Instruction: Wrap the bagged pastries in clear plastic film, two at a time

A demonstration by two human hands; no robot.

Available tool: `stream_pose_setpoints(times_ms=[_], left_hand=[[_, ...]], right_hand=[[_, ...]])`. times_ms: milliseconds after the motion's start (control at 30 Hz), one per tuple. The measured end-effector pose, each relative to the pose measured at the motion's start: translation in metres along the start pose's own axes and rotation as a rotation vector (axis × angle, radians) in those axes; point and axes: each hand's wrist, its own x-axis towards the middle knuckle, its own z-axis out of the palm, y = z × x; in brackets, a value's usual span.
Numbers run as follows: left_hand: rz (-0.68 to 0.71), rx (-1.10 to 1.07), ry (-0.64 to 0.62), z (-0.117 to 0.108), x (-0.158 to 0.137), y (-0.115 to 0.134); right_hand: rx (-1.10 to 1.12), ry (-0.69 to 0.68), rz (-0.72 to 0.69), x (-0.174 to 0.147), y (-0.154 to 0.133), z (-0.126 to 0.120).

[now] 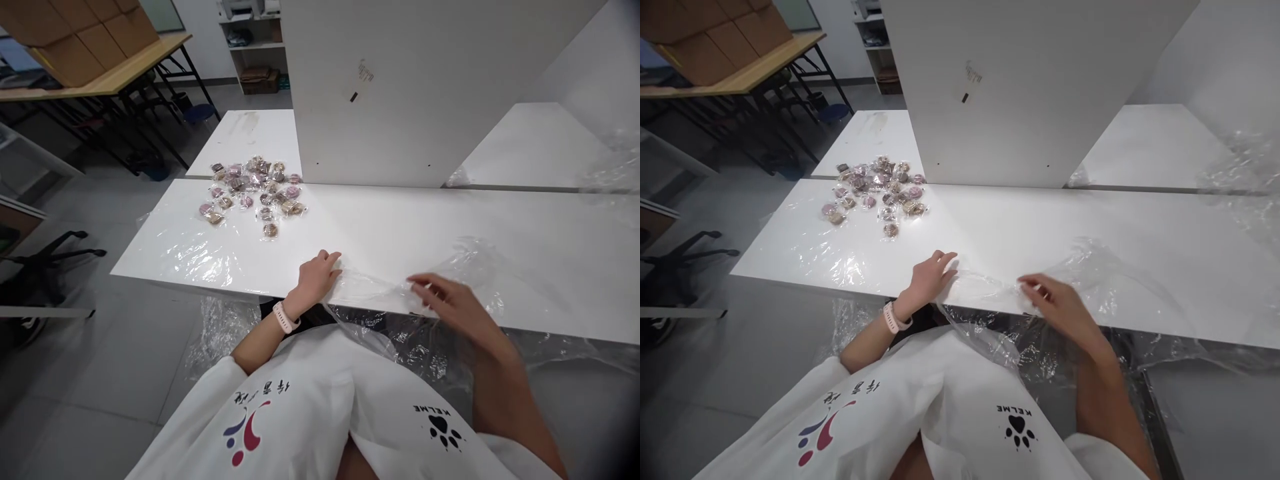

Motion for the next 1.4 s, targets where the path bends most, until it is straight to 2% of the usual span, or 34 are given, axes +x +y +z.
stream_pose_setpoints(times_ms=[67,100,167,233,300,433,500,567,667,733,767,833,933,1000,1100,1167,1233,1400], left_hand=[[-0.032,0.053,-0.046,0.001,0.011,-0.009],[-0.088,0.056,-0.021,-0.001,0.013,-0.018],[-0.281,0.029,0.11,-0.008,0.009,-0.041],[-0.494,-0.009,0.246,-0.017,-0.005,-0.066],[-0.61,-0.032,0.297,-0.021,-0.022,-0.088],[-0.561,-0.008,0.365,-0.022,-0.04,-0.114],[-0.541,0.014,0.476,-0.027,-0.033,-0.124],[-0.542,0.014,0.532,-0.035,-0.018,-0.135],[-0.508,-0.005,0.389,-0.043,0.012,-0.146],[-0.486,0.009,0.28,-0.04,0.031,-0.146],[-0.475,0.026,0.255,-0.036,0.039,-0.143],[-0.444,0.064,0.259,-0.027,0.055,-0.135],[-0.413,0.078,0.294,-0.019,0.075,-0.122],[-0.419,0.064,0.31,-0.018,0.089,-0.117],[-0.428,0.038,0.317,-0.022,0.111,-0.117],[-0.414,0.017,0.318,-0.025,0.122,-0.121],[-0.386,-0.018,0.322,-0.027,0.127,-0.126],[-0.331,-0.111,0.362,-0.027,0.112,-0.141]], right_hand=[[-0.181,0.35,0.037,0.02,0.026,0.003],[-0.258,0.472,0.038,0.027,0.038,0.006],[-0.368,0.562,0.06,0.035,0.061,0.013],[-0.442,0.51,0.125,0.036,0.08,0.02],[-0.486,0.442,0.186,0.035,0.092,0.026],[-0.526,0.393,0.192,0.047,0.104,0.027],[-0.527,0.373,0.189,0.066,0.108,0.02],[-0.519,0.359,0.198,0.092,0.111,0.008],[-0.505,0.325,0.242,0.132,0.104,-0.015],[-0.517,0.353,0.252,0.148,0.086,-0.025],[-0.527,0.384,0.222,0.15,0.073,-0.025],[-0.534,0.424,0.073,0.145,0.043,-0.013],[-0.5,0.29,-0.235,0.118,0.004,0.034],[-0.502,0.168,-0.361,0.099,-0.008,0.071],[-0.526,0.117,-0.44,0.083,-0.008,0.105],[-0.528,0.093,-0.476,0.081,-0.003,0.109],[-0.516,0.043,-0.516,0.081,0.001,0.102],[-0.415,-0.079,-0.633,0.073,0.003,0.083]])
